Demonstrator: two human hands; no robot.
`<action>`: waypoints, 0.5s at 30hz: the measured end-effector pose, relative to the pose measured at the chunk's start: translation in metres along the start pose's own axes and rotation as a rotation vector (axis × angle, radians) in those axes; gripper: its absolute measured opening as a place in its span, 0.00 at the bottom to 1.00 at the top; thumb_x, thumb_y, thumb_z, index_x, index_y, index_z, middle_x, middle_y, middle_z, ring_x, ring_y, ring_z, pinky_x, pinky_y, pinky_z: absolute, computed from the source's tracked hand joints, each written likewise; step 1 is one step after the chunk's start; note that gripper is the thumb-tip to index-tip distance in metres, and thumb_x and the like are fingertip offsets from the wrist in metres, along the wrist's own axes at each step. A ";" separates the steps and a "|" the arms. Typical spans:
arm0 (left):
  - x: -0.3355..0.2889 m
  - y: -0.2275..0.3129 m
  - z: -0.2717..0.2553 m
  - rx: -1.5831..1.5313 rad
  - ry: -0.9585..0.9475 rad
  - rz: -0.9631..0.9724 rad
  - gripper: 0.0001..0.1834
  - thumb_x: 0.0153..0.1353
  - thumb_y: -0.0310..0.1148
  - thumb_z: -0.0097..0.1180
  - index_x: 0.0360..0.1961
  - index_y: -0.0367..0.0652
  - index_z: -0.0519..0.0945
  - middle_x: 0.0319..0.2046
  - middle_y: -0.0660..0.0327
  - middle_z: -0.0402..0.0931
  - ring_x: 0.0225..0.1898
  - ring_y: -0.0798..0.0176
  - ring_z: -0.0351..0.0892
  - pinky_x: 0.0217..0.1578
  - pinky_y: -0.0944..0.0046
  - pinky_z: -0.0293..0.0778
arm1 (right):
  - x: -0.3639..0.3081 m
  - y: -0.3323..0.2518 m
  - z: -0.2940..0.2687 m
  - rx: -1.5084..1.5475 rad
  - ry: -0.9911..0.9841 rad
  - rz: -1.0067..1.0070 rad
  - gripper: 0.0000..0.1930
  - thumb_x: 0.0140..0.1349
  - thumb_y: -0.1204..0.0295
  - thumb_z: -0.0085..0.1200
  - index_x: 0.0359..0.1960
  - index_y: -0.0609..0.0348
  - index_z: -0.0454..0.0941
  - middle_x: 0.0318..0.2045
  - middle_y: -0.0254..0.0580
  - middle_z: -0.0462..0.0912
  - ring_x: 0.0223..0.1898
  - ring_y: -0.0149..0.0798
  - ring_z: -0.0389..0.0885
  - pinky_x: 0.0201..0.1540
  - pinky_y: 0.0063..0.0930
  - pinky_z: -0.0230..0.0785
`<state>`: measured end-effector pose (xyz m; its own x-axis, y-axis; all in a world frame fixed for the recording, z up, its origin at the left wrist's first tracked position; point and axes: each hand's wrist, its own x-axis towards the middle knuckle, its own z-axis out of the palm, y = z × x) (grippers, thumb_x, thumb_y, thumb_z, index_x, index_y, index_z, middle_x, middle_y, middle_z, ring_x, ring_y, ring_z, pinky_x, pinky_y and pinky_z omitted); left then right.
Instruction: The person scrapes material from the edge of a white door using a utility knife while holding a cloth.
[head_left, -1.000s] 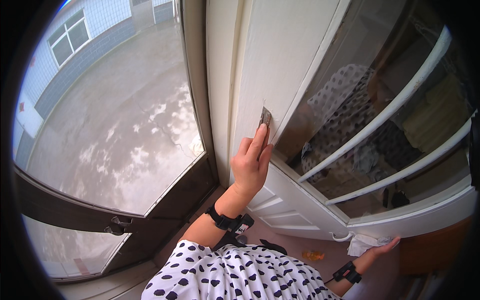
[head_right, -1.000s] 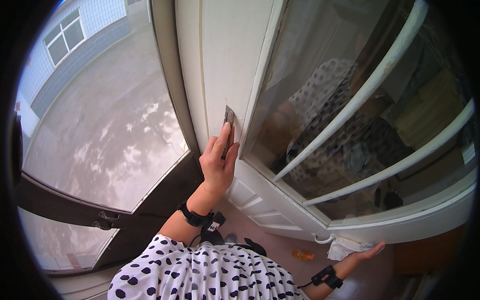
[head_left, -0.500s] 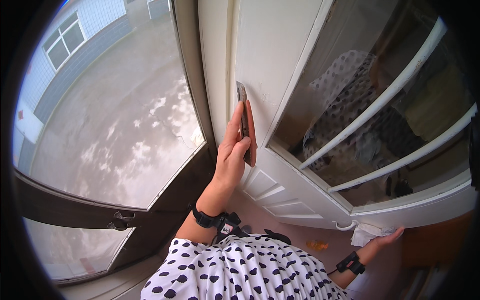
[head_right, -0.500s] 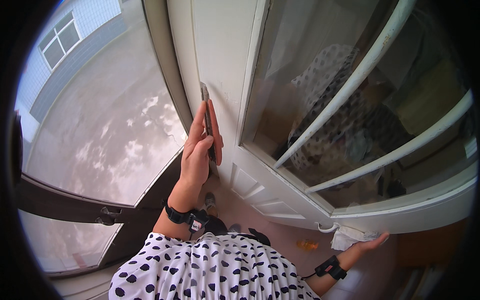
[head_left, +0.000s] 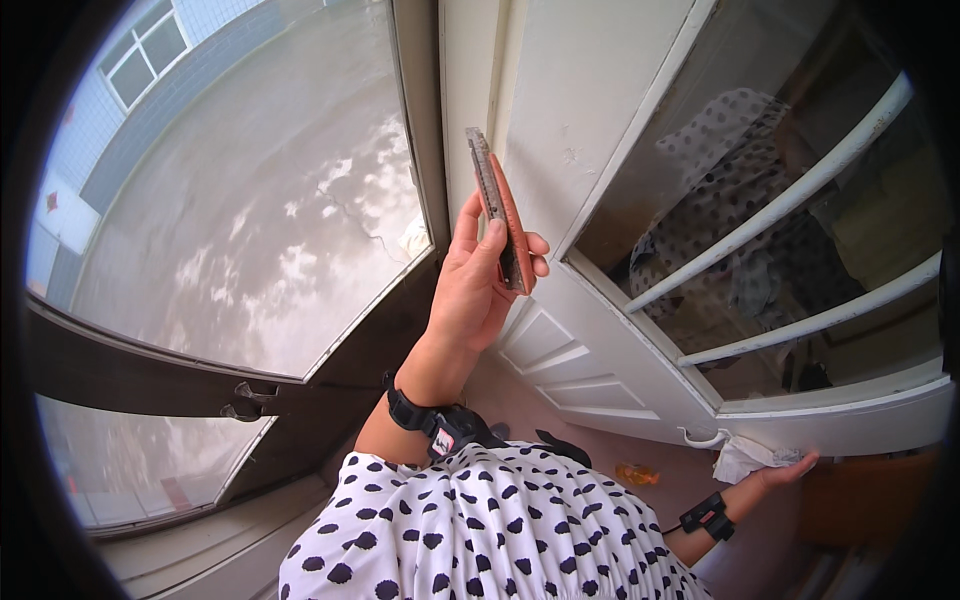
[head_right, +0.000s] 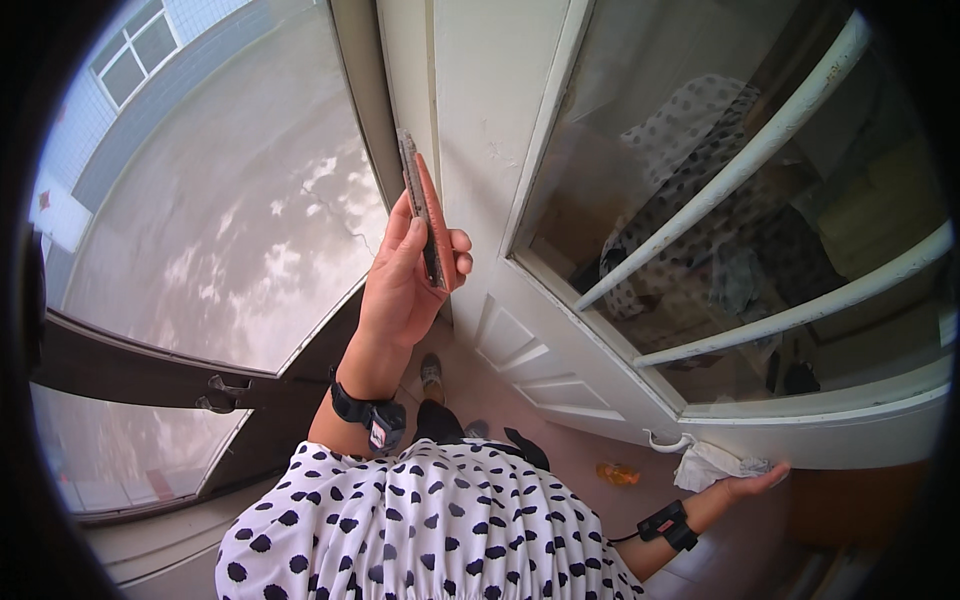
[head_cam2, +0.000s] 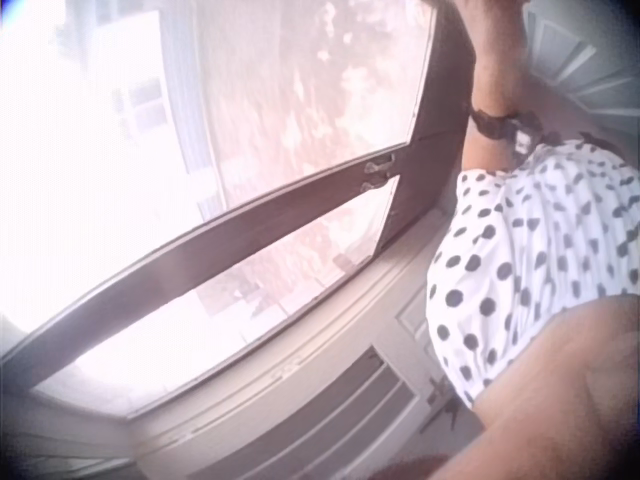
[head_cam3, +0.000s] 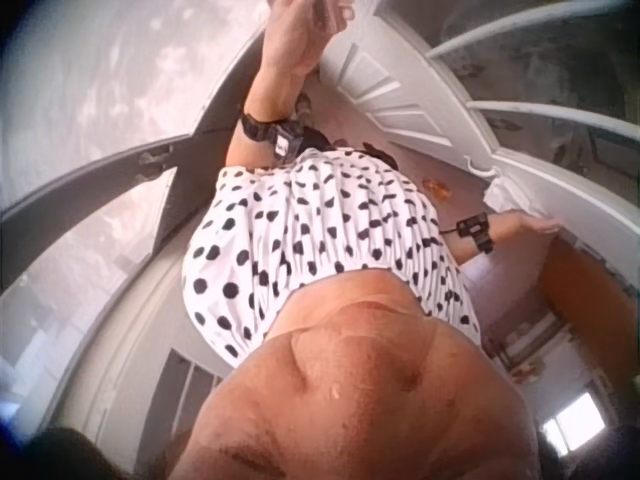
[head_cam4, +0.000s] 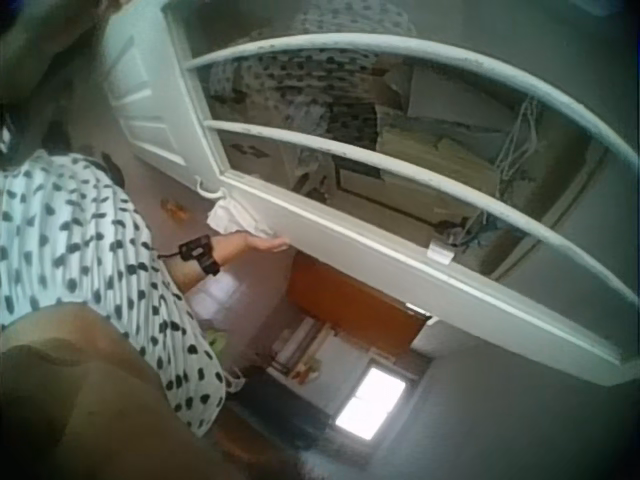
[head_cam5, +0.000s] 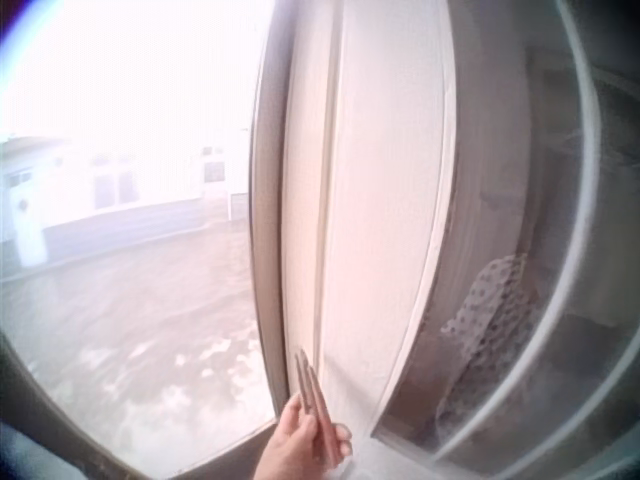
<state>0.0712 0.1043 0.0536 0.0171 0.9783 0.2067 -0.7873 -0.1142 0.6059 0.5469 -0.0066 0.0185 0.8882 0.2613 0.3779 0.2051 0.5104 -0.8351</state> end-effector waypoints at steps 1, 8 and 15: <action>-0.002 0.000 0.000 0.004 0.005 -0.013 0.25 0.70 0.38 0.38 0.66 0.55 0.49 0.33 0.54 0.76 0.33 0.61 0.80 0.30 0.67 0.75 | -0.002 -0.001 0.001 0.017 0.000 0.002 0.34 0.64 0.49 0.40 0.63 0.63 0.58 0.62 0.49 0.60 0.62 0.45 0.60 0.64 0.38 0.49; -0.007 0.007 0.009 0.057 -0.036 -0.011 0.28 0.68 0.34 0.40 0.67 0.50 0.49 0.40 0.54 0.71 0.39 0.60 0.78 0.38 0.61 0.76 | -0.006 0.002 0.003 -0.006 -0.003 -0.047 0.33 0.65 0.50 0.39 0.63 0.64 0.58 0.62 0.49 0.60 0.62 0.45 0.59 0.64 0.38 0.49; -0.008 0.004 0.015 0.072 -0.053 0.065 0.23 0.66 0.30 0.44 0.61 0.38 0.59 0.37 0.59 0.71 0.33 0.65 0.74 0.34 0.69 0.69 | 0.004 -0.007 0.000 0.012 -0.029 -0.054 0.32 0.65 0.51 0.39 0.62 0.65 0.59 0.62 0.50 0.60 0.61 0.46 0.62 0.63 0.39 0.54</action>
<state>0.0767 0.0932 0.0658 0.0009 0.9581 0.2865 -0.7415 -0.1916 0.6431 0.5486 -0.0094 0.0259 0.8634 0.2567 0.4344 0.2476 0.5345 -0.8081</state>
